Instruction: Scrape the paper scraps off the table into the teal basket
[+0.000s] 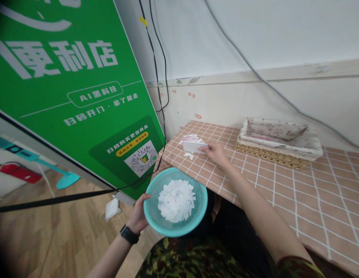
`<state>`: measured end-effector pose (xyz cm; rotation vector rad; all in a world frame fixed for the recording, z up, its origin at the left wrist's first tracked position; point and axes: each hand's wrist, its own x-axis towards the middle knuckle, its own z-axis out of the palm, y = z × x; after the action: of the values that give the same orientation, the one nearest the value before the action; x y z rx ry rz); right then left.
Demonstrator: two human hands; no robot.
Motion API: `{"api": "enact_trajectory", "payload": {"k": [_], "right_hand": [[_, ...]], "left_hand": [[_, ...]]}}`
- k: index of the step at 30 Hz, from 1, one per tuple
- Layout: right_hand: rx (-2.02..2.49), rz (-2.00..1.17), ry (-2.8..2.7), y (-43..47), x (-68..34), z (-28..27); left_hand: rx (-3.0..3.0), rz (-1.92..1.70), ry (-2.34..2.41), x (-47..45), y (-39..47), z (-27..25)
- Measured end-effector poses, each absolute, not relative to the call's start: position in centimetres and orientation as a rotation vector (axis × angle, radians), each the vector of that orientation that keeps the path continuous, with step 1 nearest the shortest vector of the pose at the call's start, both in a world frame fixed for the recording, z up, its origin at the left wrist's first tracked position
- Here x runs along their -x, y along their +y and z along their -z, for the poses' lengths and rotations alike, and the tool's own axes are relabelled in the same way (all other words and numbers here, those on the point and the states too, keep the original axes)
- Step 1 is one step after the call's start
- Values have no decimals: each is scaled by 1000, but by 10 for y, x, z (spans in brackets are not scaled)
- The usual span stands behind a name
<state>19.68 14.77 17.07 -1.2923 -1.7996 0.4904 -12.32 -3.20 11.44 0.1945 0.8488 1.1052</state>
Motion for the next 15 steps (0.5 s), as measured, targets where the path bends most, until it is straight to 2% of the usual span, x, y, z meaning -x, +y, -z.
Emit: {"api": "enact_trajectory", "payload": {"k": [6, 15], "right_hand": [[1289, -713, -1808, 151, -200, -164], [1401, -485, -1636, 161, -218, -162]], "left_hand": [[-233, -1087, 874, 130, -27, -108], [-239, -1053, 856, 136, -21, -96]]}}
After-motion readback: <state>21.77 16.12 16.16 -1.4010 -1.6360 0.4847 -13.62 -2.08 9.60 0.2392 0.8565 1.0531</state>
